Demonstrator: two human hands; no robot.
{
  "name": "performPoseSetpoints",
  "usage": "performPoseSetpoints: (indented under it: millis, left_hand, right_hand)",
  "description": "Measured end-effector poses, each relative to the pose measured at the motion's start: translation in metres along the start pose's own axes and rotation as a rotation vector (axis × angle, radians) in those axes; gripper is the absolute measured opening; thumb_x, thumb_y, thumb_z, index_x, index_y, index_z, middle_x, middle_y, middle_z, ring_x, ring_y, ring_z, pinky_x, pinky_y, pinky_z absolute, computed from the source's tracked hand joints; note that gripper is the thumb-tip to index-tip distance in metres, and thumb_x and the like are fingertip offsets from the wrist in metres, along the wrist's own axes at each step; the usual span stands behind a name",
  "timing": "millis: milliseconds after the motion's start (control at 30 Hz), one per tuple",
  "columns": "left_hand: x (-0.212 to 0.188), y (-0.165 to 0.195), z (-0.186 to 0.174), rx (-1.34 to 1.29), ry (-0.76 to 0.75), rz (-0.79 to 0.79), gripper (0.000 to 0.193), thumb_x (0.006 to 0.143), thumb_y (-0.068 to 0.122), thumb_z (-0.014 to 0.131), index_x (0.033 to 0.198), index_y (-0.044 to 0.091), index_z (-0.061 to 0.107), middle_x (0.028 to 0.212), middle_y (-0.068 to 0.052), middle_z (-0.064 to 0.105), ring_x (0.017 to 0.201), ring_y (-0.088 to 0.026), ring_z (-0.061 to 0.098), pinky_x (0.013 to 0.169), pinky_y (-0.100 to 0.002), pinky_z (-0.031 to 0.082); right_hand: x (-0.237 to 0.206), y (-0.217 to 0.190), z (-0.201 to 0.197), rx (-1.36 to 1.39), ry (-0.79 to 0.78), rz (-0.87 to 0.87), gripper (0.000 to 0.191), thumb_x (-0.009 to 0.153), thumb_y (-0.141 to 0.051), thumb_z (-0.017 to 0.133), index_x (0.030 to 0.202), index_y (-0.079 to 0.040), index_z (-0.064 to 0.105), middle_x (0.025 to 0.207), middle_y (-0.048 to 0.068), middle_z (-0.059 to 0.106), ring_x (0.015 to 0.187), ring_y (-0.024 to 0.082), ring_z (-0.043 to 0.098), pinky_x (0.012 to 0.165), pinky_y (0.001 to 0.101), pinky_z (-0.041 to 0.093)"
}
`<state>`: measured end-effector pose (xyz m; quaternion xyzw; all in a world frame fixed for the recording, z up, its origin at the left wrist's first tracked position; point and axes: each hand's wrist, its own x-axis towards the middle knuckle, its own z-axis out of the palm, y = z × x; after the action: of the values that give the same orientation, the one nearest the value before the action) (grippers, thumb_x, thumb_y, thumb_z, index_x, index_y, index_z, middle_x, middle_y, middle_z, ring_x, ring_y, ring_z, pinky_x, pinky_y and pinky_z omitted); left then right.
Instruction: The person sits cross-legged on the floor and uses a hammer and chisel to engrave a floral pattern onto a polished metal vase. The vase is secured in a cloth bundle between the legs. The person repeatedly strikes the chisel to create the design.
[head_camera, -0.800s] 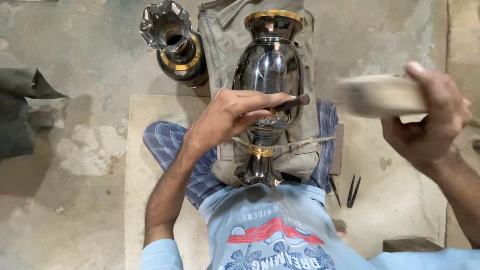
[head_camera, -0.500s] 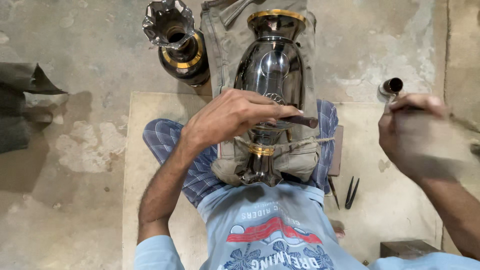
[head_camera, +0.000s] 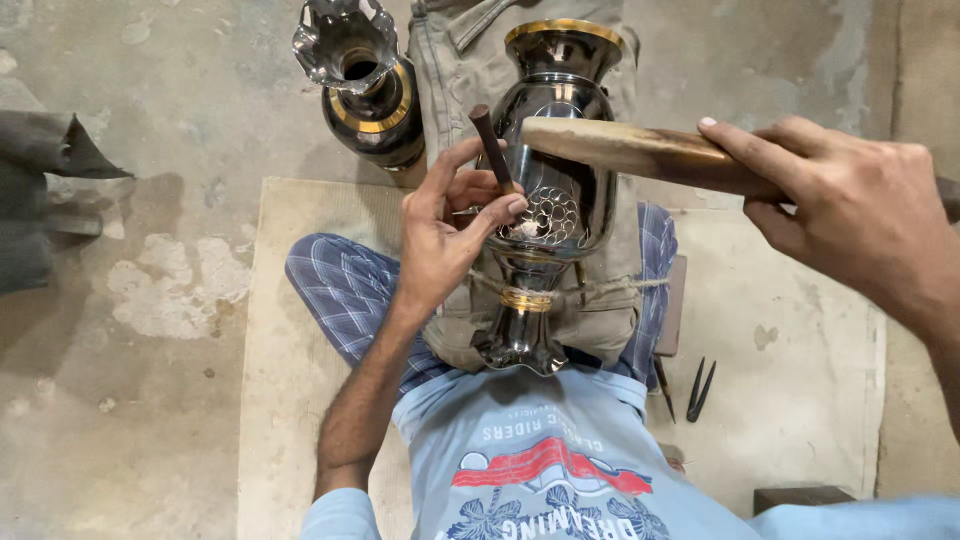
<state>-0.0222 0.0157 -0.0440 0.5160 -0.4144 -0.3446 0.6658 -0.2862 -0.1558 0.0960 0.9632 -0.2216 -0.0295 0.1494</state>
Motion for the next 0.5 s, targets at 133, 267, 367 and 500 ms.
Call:
performPoseSetpoints:
  millis: [133, 267, 367, 500]
  left_hand:
    - [0.0, -0.005, 0.0, 0.085, 0.0, 0.042, 0.05, 0.099, 0.005, 0.077, 0.143, 0.008, 0.054, 0.105, -0.012, 0.08, 0.099, -0.019, 0.08, 0.088, -0.032, 0.069]
    - [0.001, -0.01, 0.001, 0.142, 0.002, 0.073, 0.049, 0.1, 0.008, 0.075, 0.143, 0.01, 0.052, 0.103, -0.011, 0.08, 0.096, -0.02, 0.082, 0.085, -0.034, 0.072]
    - [-0.002, -0.011, 0.002, 0.112, 0.014, 0.078, 0.049, 0.1, 0.008, 0.075, 0.143, 0.009, 0.052, 0.104, -0.012, 0.08, 0.098, -0.021, 0.081, 0.085, -0.034, 0.072]
    - [-0.006, -0.01, 0.004, 0.037, 0.031, 0.061, 0.049, 0.101, 0.006, 0.075, 0.143, 0.008, 0.05, 0.105, -0.012, 0.079, 0.1, -0.021, 0.08, 0.087, -0.033, 0.07]
  right_hand:
    - [0.025, 0.016, -0.004, -0.112, -0.196, -0.056, 0.067, 0.088, -0.023, 0.076, 0.152, -0.024, 0.056, 0.109, 0.004, 0.074, 0.067, 0.016, 0.07, 0.063, 0.0305, 0.062]
    - [0.038, 0.034, -0.012, 0.265, 0.151, -0.113, 0.045, 0.099, -0.005, 0.072, 0.141, -0.006, 0.058, 0.107, 0.016, 0.071, 0.088, 0.019, 0.071, 0.085, 0.0316, 0.063]
    - [0.053, 0.036, -0.024, 0.364, 0.051, -0.082, 0.045, 0.101, 0.001, 0.069, 0.144, -0.004, 0.056, 0.104, 0.019, 0.07, 0.082, 0.02, 0.07, 0.078, 0.0309, 0.062]
    - [0.076, 0.031, -0.043, 0.273, -0.155, -0.079, 0.065, 0.091, 0.003, 0.067, 0.154, -0.008, 0.057, 0.092, 0.019, 0.072, 0.057, 0.019, 0.068, 0.056, 0.0304, 0.06]
